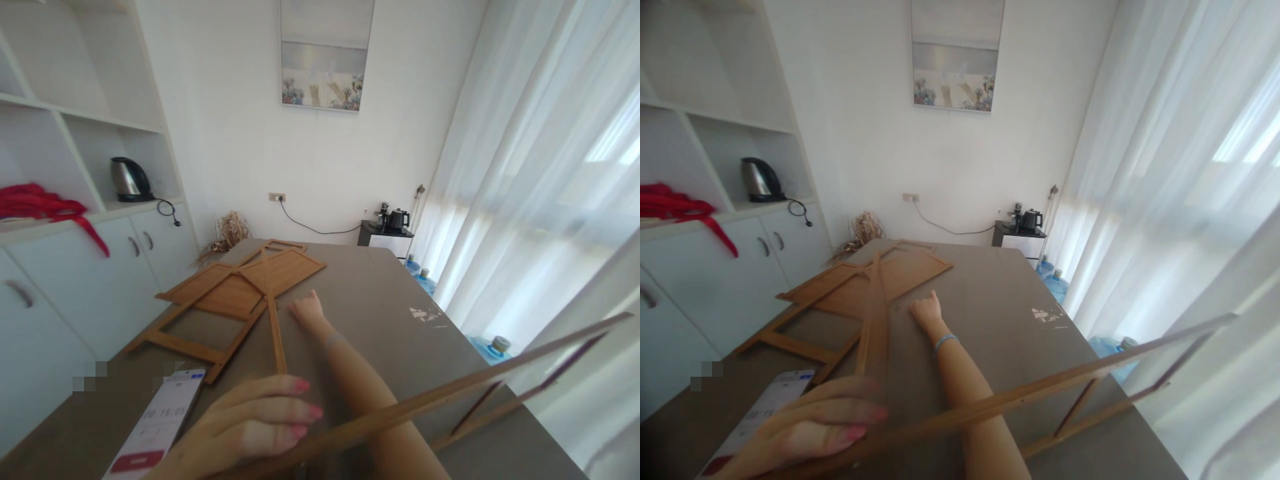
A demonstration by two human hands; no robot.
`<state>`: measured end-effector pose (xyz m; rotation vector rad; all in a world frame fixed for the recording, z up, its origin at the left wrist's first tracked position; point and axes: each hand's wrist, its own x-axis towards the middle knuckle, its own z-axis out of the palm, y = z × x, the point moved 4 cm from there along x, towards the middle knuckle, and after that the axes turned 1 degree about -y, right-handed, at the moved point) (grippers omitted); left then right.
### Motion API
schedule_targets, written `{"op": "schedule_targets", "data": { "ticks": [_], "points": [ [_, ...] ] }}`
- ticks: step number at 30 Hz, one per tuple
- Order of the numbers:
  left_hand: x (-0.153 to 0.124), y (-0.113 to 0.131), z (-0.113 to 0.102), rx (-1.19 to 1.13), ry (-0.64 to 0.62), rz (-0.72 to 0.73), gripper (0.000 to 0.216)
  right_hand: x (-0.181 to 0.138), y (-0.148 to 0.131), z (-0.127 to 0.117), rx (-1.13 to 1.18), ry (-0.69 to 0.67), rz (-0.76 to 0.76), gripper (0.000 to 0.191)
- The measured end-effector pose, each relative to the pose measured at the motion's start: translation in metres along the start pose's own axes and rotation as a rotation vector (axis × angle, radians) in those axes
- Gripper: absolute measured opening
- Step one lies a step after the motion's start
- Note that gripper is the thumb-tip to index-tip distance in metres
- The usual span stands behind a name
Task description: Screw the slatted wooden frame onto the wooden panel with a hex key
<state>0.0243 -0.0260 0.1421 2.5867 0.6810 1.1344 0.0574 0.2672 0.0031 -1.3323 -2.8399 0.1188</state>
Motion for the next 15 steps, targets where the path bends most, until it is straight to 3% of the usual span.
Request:
{"op": "schedule_targets", "data": {
  "ticks": [4, 7, 10, 15],
  "points": [
    [0.002, 0.01, 0.0, -0.03, 0.004, -0.085, 0.043, -0.025, -0.002, -0.015, 0.11, 0.078, 0.105, 0.036],
    [0.002, 0.01, 0.001, -0.056, 0.008, -0.057, 0.042, -0.067, -0.004, -0.029, 0.227, 0.112, 0.164, 0.038],
    [0.002, 0.007, 0.001, -0.079, 0.013, -0.016, 0.041, -0.134, -0.004, -0.042, 0.343, 0.084, 0.142, 0.043],
    [0.002, 0.001, 0.002, -0.105, 0.022, -0.023, 0.039, -0.283, 0.014, -0.073, 0.457, -0.066, -0.008, 0.033]
  ]
}}
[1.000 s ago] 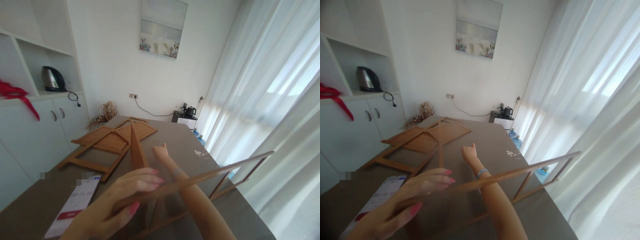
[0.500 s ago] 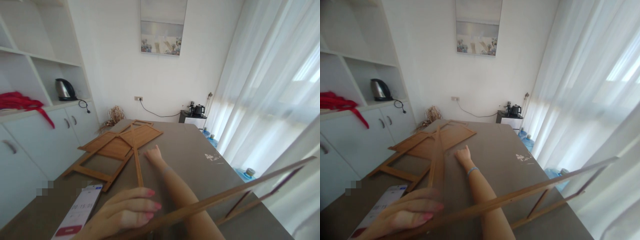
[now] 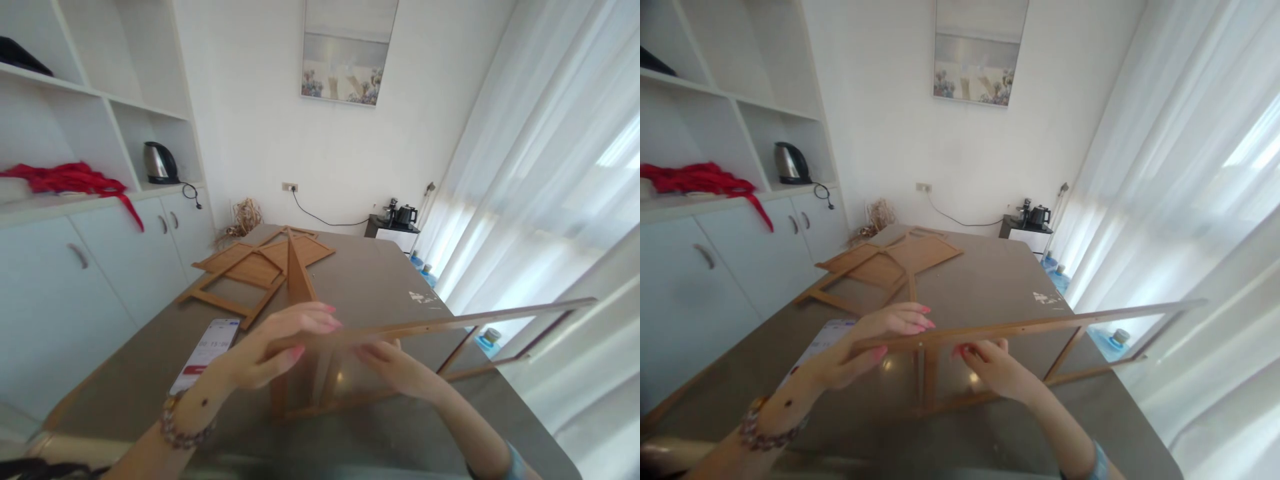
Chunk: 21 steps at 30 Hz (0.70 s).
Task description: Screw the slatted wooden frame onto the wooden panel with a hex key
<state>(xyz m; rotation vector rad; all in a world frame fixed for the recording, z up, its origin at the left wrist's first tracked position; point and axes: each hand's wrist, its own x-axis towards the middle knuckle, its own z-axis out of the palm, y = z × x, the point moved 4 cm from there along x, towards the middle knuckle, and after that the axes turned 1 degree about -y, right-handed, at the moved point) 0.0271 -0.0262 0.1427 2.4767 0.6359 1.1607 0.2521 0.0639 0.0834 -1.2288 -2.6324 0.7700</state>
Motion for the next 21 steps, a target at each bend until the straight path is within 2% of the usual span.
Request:
{"op": "schedule_targets", "data": {
  "ticks": [2, 3, 4, 6, 7, 10, 11, 12, 14, 16, 19, 21],
  "points": [
    [0.001, -0.001, 0.0, -0.017, -0.004, 0.008, 0.039, -0.057, -0.003, -0.015, 0.071, -0.228, -0.079, 0.037],
    [0.002, -0.001, 0.0, -0.03, -0.006, 0.025, 0.04, -0.079, -0.006, -0.026, 0.101, -0.276, -0.106, 0.038],
    [0.003, -0.001, 0.0, -0.046, -0.009, 0.049, 0.042, -0.096, -0.011, -0.04, 0.128, -0.239, -0.115, 0.04],
    [0.006, 0.0, -0.002, -0.086, -0.023, 0.076, 0.053, -0.113, -0.023, -0.072, 0.107, 0.011, -0.155, 0.042],
    [0.008, 0.0, -0.003, -0.108, -0.03, 0.079, 0.062, -0.115, -0.03, -0.086, 0.028, 0.185, -0.179, 0.042],
    [0.013, 0.002, -0.007, -0.17, -0.059, 0.043, 0.082, -0.098, -0.048, -0.11, -0.386, 0.696, -0.189, 0.041],
    [0.014, 0.001, -0.009, -0.184, -0.074, 0.028, 0.081, -0.087, -0.052, -0.111, -0.501, 0.777, -0.208, 0.044],
    [0.016, 0.001, -0.011, -0.194, -0.091, 0.011, 0.075, -0.074, -0.053, -0.107, -0.585, 0.762, -0.264, 0.048],
    [0.02, -0.001, -0.017, -0.206, -0.128, -0.015, 0.059, -0.049, -0.051, -0.096, -0.673, 0.583, -0.377, 0.051],
    [0.023, -0.003, -0.023, -0.211, -0.16, -0.034, 0.045, -0.036, -0.044, -0.089, -0.724, 0.503, -0.414, 0.058],
    [0.03, -0.005, -0.03, -0.201, -0.224, -0.072, 0.034, -0.033, -0.039, -0.087, -0.743, 0.494, -0.423, 0.064],
    [0.034, -0.005, -0.031, -0.107, -0.279, -0.115, 0.034, -0.037, -0.04, -0.087, -0.728, 0.489, -0.447, 0.065]
  ]
}}
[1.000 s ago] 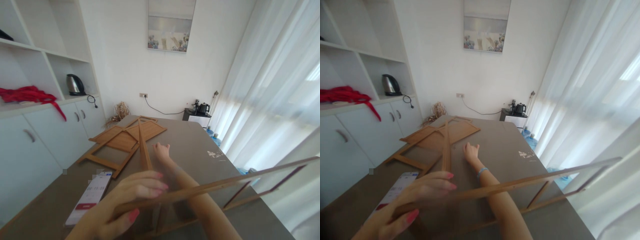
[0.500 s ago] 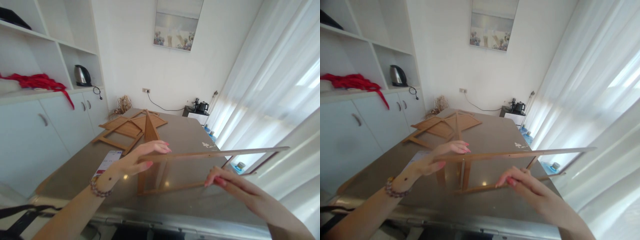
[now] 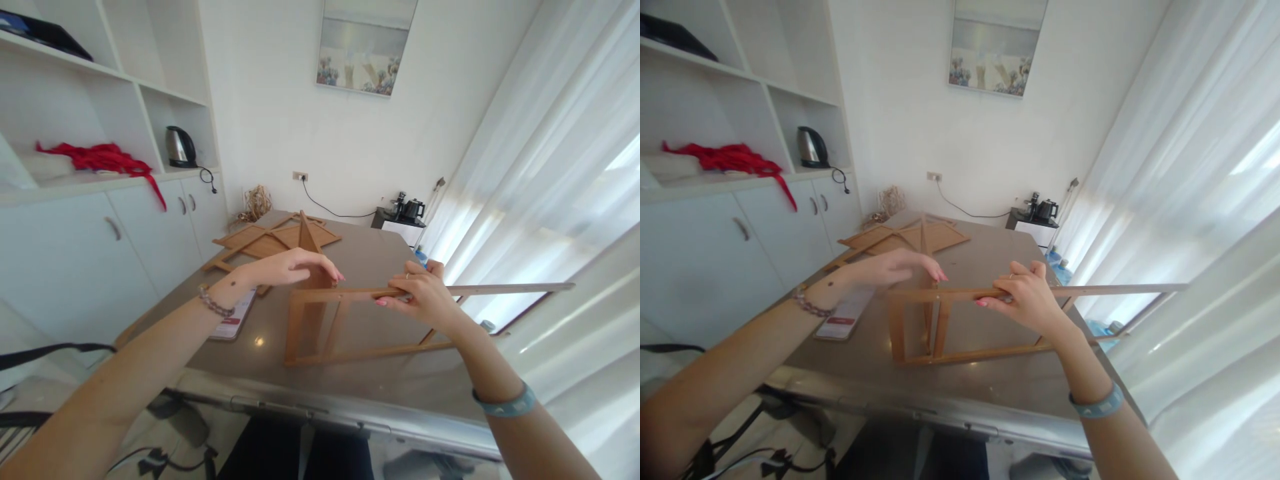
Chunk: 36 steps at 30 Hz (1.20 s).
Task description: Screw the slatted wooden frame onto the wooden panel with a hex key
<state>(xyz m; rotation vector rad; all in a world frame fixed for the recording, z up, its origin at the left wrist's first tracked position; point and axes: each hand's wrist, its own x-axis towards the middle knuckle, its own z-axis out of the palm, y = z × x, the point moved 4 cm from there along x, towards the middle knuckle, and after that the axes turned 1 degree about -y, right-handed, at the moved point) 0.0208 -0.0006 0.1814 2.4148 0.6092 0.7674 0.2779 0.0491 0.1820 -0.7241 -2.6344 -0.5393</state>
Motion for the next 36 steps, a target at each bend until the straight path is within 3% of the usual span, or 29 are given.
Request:
{"op": "schedule_targets", "data": {
  "ticks": [3, 7, 13, 17, 22, 26, 29, 33, 36],
  "points": [
    [0.008, 0.002, 0.001, 0.238, -0.054, -0.079, 0.036, -0.003, -0.004, -0.005, 0.015, 0.007, -0.009, 0.064],
    [0.021, 0.005, 0.006, 0.457, -0.15, -0.015, 0.035, -0.007, -0.008, -0.006, 0.023, 0.001, -0.007, 0.063],
    [0.037, 0.004, 0.003, 0.621, -0.318, 0.011, 0.006, -0.011, -0.01, -0.009, 0.009, -0.01, -0.001, 0.063],
    [0.041, 0.007, -0.003, 0.66, -0.363, 0.078, 0.019, -0.011, -0.01, -0.008, 0.013, -0.02, 0.002, 0.063],
    [0.037, 0.015, -0.027, 0.69, -0.221, 0.089, 0.026, -0.012, -0.011, -0.008, 0.014, -0.02, 0.005, 0.064],
    [0.024, 0.033, -0.054, 0.665, 0.078, 0.107, 0.027, -0.012, -0.012, -0.009, 0.028, -0.038, 0.023, 0.061],
    [0.014, 0.049, -0.061, 0.676, 0.243, 0.152, 0.026, -0.011, -0.014, -0.009, 0.066, -0.068, 0.01, 0.059],
    [0.008, 0.056, -0.057, 0.693, 0.324, 0.209, 0.025, -0.01, -0.013, -0.008, 0.044, -0.055, 0.008, 0.057],
    [0.005, 0.048, -0.056, 0.697, 0.341, 0.158, 0.026, -0.011, -0.011, -0.007, -0.01, -0.004, 0.022, 0.057]
  ]
}}
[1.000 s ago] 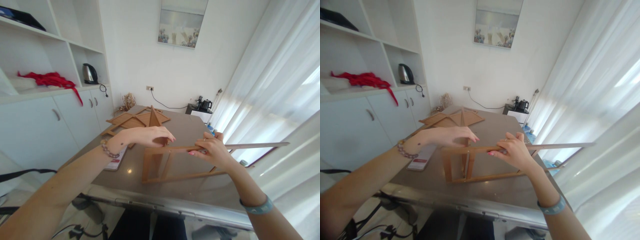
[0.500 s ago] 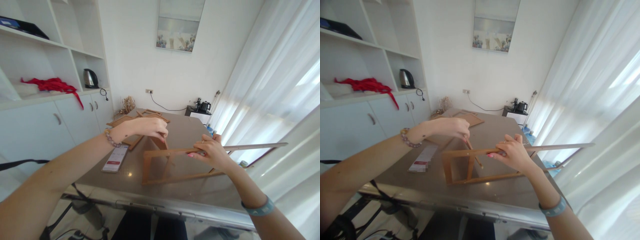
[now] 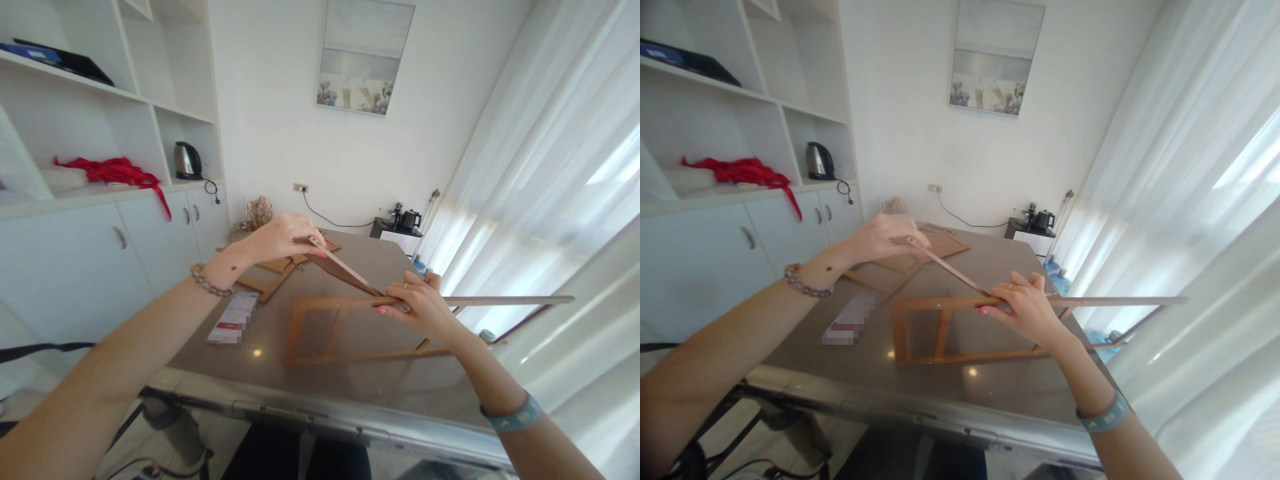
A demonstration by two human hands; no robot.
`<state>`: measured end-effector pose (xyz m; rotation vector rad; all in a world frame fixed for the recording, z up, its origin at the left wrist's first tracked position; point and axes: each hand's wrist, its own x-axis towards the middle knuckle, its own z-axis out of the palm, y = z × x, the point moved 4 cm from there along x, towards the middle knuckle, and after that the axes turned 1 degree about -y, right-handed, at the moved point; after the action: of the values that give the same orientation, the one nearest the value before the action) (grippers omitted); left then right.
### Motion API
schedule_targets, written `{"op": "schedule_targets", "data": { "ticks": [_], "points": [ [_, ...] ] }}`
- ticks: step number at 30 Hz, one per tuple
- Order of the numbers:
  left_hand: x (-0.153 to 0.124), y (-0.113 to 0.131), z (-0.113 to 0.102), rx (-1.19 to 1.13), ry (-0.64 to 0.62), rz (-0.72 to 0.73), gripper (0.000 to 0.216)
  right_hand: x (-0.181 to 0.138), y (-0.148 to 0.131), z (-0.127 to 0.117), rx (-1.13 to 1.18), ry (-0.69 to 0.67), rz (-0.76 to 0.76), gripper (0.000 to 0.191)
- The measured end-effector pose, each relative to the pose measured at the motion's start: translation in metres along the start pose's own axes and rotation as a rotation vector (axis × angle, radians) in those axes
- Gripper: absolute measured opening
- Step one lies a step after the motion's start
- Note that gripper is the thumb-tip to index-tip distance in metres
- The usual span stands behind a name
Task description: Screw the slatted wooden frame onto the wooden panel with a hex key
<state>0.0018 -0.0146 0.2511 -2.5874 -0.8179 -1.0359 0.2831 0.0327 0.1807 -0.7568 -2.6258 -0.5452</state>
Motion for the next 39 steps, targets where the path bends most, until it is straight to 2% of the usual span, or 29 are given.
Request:
{"op": "schedule_targets", "data": {
  "ticks": [3, 5, 7, 10, 14, 17, 19, 21, 26, 30, 34, 39],
  "points": [
    [-0.007, -0.009, 0.001, 0.017, 0.021, -0.079, 0.027, -0.003, 0.003, 0.001, -0.014, 0.036, 0.001, 0.056],
    [-0.011, -0.013, -0.002, 0.008, 0.106, -0.144, 0.028, -0.004, 0.004, 0.001, -0.002, 0.044, 0.005, 0.056],
    [-0.017, -0.018, -0.007, -0.028, 0.238, -0.231, 0.028, -0.006, 0.004, 0.002, 0.012, 0.044, 0.018, 0.056],
    [-0.024, -0.021, -0.01, -0.13, 0.503, -0.324, 0.027, -0.006, 0.004, 0.001, 0.043, 0.024, 0.046, 0.057],
    [-0.029, -0.016, -0.001, -0.209, 0.802, -0.293, 0.028, -0.006, 0.003, -0.002, 0.147, 0.038, 0.103, 0.053],
    [-0.032, -0.003, 0.014, -0.187, 1.014, -0.261, 0.025, -0.006, 0.005, -0.002, 0.249, 0.068, 0.213, 0.048],
    [-0.036, 0.007, 0.024, -0.163, 1.165, -0.251, 0.022, -0.006, 0.008, 0.001, 0.256, 0.112, 0.296, 0.049],
    [-0.039, 0.016, 0.034, -0.163, 1.257, -0.254, 0.02, -0.005, 0.009, 0.004, 0.201, 0.153, 0.341, 0.055],
    [-0.043, 0.024, 0.051, -0.258, 1.284, -0.245, 0.022, -0.004, 0.01, 0.012, 0.059, 0.132, 0.348, 0.063],
    [-0.049, 0.02, 0.059, -0.27, 1.259, -0.289, 0.024, -0.005, 0.01, 0.014, 0.056, 0.067, 0.353, 0.058],
    [-0.054, 0.019, 0.062, -0.246, 1.289, -0.353, 0.025, -0.003, 0.01, 0.015, -0.007, 0.048, 0.337, 0.054],
    [-0.05, 0.025, 0.065, -0.211, 1.299, -0.26, 0.02, 0.005, 0.019, 0.015, 0.018, 0.064, 0.383, 0.054]
  ]
}}
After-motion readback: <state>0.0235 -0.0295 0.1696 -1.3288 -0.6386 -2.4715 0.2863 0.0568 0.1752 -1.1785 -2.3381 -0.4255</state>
